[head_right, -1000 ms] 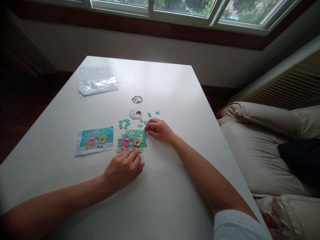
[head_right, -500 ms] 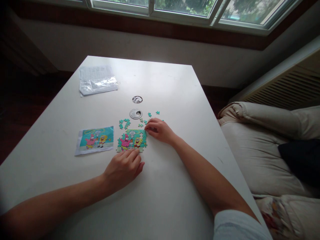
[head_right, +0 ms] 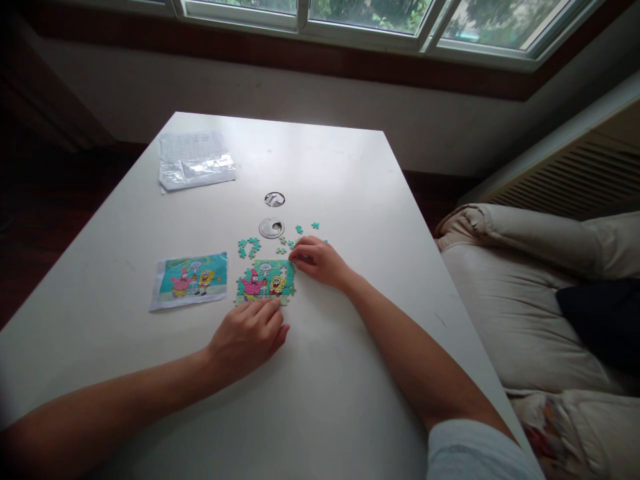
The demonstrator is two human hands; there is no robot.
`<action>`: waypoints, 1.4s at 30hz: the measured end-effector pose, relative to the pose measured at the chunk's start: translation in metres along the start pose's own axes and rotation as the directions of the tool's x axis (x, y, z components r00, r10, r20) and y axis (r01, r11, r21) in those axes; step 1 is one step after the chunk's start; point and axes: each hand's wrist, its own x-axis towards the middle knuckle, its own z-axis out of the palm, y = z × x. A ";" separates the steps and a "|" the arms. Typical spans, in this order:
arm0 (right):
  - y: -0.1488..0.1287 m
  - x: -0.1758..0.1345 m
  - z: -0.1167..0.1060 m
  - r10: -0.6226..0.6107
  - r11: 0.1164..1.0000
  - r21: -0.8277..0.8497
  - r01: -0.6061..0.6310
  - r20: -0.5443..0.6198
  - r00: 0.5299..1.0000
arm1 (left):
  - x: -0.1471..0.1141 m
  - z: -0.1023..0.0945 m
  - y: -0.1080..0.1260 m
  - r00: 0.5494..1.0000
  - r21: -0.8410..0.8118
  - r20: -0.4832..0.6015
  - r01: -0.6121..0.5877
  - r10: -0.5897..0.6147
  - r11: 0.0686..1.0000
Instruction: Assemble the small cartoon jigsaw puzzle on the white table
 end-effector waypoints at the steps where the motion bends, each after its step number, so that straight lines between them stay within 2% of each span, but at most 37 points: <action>1: 0.000 0.000 0.000 0.000 1.000 0.000 0.000 0.001 1.000 | 0.000 0.000 0.000 1.000 -0.004 -0.001 -0.003 0.003 1.000; 8: 0.001 0.000 0.000 0.000 1.000 -0.004 0.000 0.005 1.000 | 0.000 0.000 0.000 1.000 -0.012 -0.005 -0.009 0.009 1.000; 14: 0.000 0.000 0.000 0.003 1.000 -0.008 -0.003 0.002 1.000 | 0.002 -0.002 0.000 0.998 0.016 0.053 -0.016 0.016 1.000; 22: 0.000 0.000 0.001 0.007 1.000 -0.024 -0.007 -0.001 1.000 | 0.003 -0.002 -0.001 0.998 0.013 0.067 -0.015 0.014 1.000; 27: 0.002 -0.001 0.001 0.000 1.000 -0.025 0.000 0.004 1.000 | 0.003 0.005 -0.002 1.000 -0.007 0.018 -0.022 0.022 1.000; 42: -0.003 0.000 -0.003 -0.014 1.000 0.001 0.014 0.024 1.000 | 0.007 0.001 -0.011 0.993 0.038 0.093 0.072 -0.075 0.997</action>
